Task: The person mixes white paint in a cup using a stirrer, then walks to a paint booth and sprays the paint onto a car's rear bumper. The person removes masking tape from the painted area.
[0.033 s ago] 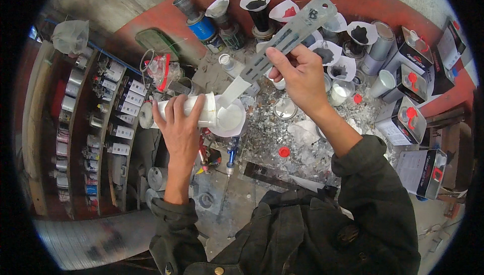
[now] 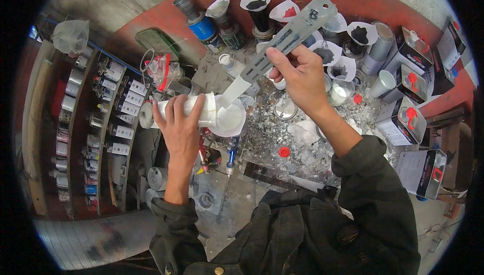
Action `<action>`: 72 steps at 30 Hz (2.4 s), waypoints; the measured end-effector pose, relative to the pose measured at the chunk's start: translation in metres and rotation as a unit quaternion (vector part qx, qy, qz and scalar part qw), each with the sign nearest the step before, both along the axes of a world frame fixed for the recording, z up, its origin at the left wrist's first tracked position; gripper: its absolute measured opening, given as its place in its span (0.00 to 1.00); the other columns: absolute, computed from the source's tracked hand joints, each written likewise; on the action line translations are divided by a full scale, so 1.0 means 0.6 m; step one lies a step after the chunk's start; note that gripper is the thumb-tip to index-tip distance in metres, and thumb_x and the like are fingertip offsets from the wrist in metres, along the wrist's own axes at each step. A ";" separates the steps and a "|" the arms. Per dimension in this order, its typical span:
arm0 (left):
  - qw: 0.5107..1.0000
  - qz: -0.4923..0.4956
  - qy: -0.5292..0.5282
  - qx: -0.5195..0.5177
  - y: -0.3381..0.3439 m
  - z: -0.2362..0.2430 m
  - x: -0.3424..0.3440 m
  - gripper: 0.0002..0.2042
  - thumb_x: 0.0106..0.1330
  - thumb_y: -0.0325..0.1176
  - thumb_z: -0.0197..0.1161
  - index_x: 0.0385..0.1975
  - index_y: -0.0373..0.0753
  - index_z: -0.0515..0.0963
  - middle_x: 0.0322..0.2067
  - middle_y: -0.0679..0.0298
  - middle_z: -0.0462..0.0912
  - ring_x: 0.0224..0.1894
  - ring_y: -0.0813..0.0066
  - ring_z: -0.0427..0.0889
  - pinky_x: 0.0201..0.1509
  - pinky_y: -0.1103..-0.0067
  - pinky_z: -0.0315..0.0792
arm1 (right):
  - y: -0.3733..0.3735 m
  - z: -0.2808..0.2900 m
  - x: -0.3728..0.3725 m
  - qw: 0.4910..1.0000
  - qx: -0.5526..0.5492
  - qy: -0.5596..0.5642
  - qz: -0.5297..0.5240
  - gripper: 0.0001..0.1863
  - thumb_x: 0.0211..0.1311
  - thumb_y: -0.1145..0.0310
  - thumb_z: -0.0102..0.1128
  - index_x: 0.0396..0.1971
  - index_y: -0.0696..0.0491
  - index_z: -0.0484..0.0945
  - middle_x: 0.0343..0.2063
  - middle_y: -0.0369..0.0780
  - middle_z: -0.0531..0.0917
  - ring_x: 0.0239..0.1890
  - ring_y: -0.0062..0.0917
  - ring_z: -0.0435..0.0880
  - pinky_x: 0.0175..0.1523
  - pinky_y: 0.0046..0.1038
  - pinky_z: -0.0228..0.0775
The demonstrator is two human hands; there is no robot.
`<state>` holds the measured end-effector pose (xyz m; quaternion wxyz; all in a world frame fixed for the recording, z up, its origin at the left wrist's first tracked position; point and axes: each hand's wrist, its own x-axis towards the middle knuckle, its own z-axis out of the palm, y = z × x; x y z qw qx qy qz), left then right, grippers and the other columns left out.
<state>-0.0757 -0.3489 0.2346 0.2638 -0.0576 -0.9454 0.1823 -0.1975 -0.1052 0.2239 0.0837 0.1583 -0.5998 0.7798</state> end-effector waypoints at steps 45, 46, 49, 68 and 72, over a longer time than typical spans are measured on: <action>0.560 -0.360 -0.426 0.612 0.824 -0.493 -0.041 0.37 0.44 0.30 0.81 0.58 0.37 0.72 0.49 0.55 0.83 0.49 0.58 0.83 0.53 0.70 0.75 | 0.658 -0.218 0.369 0.790 0.356 -0.249 -0.433 0.14 0.66 0.63 0.66 0.31 0.62 0.85 0.21 0.39 0.86 0.25 0.17 0.84 0.30 0.22 0.72; 0.554 -0.361 -0.453 0.598 0.832 -0.498 -0.030 0.37 0.44 0.31 0.81 0.58 0.37 0.72 0.49 0.54 0.83 0.49 0.59 0.83 0.52 0.70 0.76 | 0.665 -0.223 0.375 0.786 0.360 -0.260 -0.429 0.14 0.66 0.64 0.66 0.33 0.62 0.85 0.21 0.40 0.86 0.25 0.17 0.85 0.30 0.22 0.72; 0.530 -0.367 -0.504 0.575 0.847 -0.463 -0.001 0.37 0.43 0.35 0.83 0.56 0.36 0.73 0.48 0.54 0.83 0.47 0.60 0.83 0.50 0.70 0.76 | 0.665 -0.195 0.381 0.799 0.322 -0.253 -0.440 0.13 0.68 0.65 0.64 0.31 0.62 0.83 0.22 0.40 0.86 0.24 0.17 0.83 0.30 0.21 0.73; 0.551 -0.379 -0.433 0.604 0.901 -0.502 -0.010 0.36 0.43 0.31 0.81 0.56 0.36 0.72 0.49 0.54 0.80 0.53 0.57 0.80 0.57 0.67 0.73 | 0.693 -0.285 0.369 0.757 0.196 -0.305 -0.543 0.16 0.75 0.63 0.51 0.35 0.63 0.78 0.28 0.42 0.86 0.29 0.24 0.89 0.28 0.25 0.80; 0.532 -0.349 -0.469 0.613 0.897 -0.484 0.008 0.43 0.42 0.33 0.81 0.62 0.37 0.68 0.56 0.49 0.76 0.58 0.49 0.75 0.62 0.62 0.70 | 0.697 -0.306 0.381 0.800 0.137 -0.263 -0.522 0.16 0.74 0.64 0.53 0.46 0.64 0.78 0.36 0.43 0.86 0.35 0.24 0.88 0.32 0.25 0.81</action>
